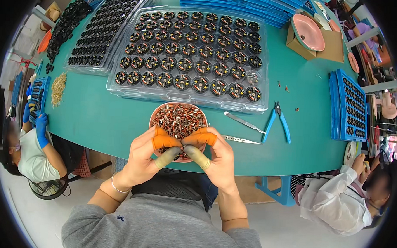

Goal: Assembling small electronic components onto a circular base using manual tools at a production station.

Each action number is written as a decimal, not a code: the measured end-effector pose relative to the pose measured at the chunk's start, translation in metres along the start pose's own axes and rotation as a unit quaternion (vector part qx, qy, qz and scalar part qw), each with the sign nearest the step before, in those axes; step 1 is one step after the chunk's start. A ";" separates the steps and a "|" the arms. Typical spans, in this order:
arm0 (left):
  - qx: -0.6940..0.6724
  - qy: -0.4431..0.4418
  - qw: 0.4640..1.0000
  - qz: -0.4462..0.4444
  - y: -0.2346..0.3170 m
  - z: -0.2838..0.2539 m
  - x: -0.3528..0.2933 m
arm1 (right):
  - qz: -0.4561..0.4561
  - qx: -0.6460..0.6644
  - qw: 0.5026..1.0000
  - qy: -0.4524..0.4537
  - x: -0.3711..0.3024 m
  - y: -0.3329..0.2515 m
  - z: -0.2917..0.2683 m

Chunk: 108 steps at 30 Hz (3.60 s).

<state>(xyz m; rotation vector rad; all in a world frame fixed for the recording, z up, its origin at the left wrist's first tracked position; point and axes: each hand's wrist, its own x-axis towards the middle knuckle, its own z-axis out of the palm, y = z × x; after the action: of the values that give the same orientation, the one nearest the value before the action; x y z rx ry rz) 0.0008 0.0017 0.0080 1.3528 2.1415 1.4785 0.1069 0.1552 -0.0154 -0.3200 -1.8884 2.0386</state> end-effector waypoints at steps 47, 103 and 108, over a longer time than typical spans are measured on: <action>-0.125 0.033 0.986 -0.108 0.001 0.011 -0.009 | -0.037 -0.012 0.997 0.072 -0.006 0.007 0.016; -0.423 0.077 0.875 -0.224 0.012 0.012 -0.002 | -0.056 -0.009 0.994 0.090 -0.010 0.005 0.012; -0.458 0.055 0.856 -0.234 0.009 0.010 -0.001 | -0.041 0.067 0.994 0.082 -0.012 0.016 0.012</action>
<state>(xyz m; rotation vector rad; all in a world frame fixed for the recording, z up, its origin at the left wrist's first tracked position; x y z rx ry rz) 0.0126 0.0080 0.0104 0.3786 1.2924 1.9503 0.1113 0.1389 -0.0311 -0.3571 -1.6330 2.0080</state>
